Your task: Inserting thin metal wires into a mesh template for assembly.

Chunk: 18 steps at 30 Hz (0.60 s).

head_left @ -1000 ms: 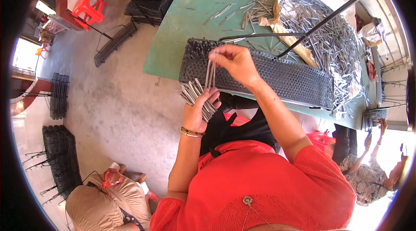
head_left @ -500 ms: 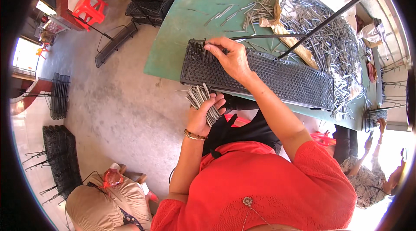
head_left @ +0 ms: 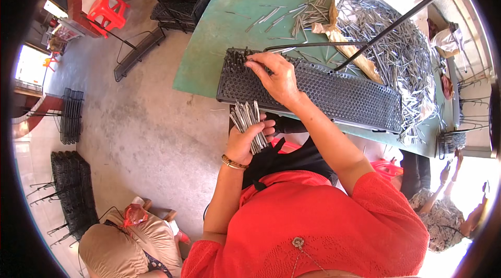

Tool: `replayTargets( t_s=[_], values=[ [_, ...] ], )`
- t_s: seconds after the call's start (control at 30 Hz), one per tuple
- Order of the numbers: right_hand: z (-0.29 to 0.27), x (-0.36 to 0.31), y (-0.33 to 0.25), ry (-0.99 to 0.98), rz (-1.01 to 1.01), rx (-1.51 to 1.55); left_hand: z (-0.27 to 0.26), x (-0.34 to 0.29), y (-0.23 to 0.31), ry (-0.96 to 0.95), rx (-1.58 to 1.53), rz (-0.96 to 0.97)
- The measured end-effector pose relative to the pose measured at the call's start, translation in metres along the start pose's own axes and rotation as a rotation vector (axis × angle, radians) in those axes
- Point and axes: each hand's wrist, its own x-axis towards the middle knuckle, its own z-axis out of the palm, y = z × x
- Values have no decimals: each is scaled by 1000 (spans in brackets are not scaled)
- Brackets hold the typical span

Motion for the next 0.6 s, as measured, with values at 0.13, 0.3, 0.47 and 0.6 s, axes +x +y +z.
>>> replayTargets(
  t_s=[0.13,0.3,0.47,0.6],
  values=[
    [1,-2,-1,-8,-54,-20,0,-1,0,-8,24,-6],
    [1,-6,3,-70,-114,-96,-1,0,-2,-20,16,-9],
    [1,-4,2,-119,-200,-152,-1,-2,-1,-25,23,-24],
    [1,2,2,-122,-222,-227,2,-1,1,-56,9,-17]
  ],
)
